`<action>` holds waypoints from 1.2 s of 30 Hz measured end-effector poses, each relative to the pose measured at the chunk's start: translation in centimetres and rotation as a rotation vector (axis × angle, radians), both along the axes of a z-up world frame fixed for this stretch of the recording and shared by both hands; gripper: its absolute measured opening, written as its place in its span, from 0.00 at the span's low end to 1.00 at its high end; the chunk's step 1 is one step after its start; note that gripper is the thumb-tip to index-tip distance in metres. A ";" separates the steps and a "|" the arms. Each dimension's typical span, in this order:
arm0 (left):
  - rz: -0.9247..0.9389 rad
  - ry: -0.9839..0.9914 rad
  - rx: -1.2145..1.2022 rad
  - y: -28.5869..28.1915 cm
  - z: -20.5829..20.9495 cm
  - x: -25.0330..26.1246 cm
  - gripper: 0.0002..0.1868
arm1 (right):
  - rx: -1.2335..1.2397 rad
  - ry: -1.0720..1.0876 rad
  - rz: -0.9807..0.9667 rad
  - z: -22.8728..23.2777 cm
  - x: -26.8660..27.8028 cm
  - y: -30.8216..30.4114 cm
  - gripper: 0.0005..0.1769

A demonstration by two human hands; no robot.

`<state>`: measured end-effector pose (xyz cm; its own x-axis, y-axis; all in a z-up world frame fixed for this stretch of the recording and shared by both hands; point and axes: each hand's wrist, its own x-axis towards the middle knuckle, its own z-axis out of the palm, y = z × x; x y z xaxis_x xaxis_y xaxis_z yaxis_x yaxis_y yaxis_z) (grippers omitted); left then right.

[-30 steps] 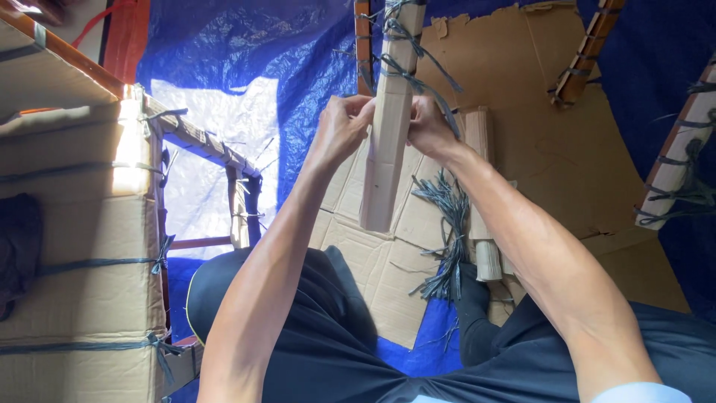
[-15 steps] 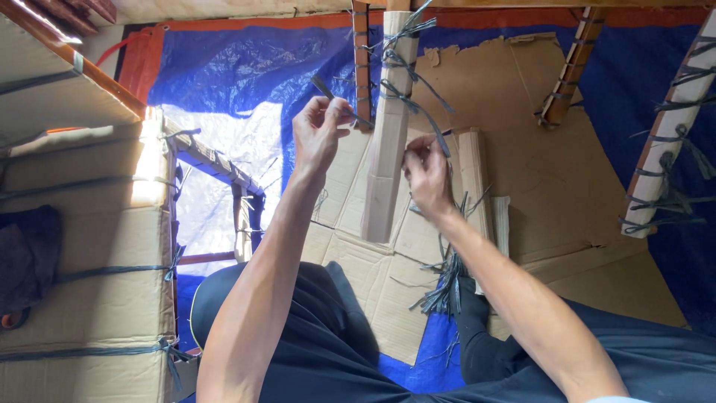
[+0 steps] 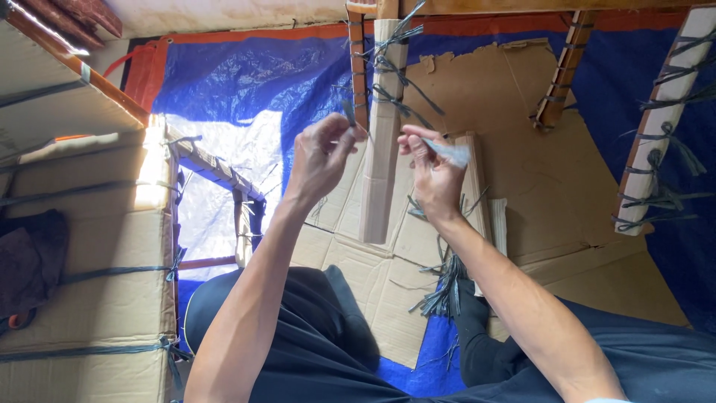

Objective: The recorder is wrapping wooden furniture legs in protective paper and securing them with black plastic ties.

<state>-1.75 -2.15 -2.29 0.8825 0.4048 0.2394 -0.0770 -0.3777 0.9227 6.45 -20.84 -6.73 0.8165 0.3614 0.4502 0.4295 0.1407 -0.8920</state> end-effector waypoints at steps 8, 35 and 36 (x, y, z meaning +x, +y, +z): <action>-0.262 0.012 0.332 -1.5 2.2 -1.5 0.04 | -0.247 -0.494 -0.076 1.1 0.7 0.3 0.09; 0.032 0.065 0.571 -2.7 1.3 1.4 0.17 | -0.395 -0.099 0.219 4.4 2.0 -0.4 0.14; 0.036 0.064 0.572 -2.8 1.9 1.3 0.17 | -0.394 -0.102 0.222 4.3 2.2 -0.5 0.14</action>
<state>-0.43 -4.92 -0.37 0.8906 0.2565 0.3755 -0.0056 -0.8195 0.5731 8.61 -21.31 -2.48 0.6587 0.6822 0.3173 0.5155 -0.1021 -0.8508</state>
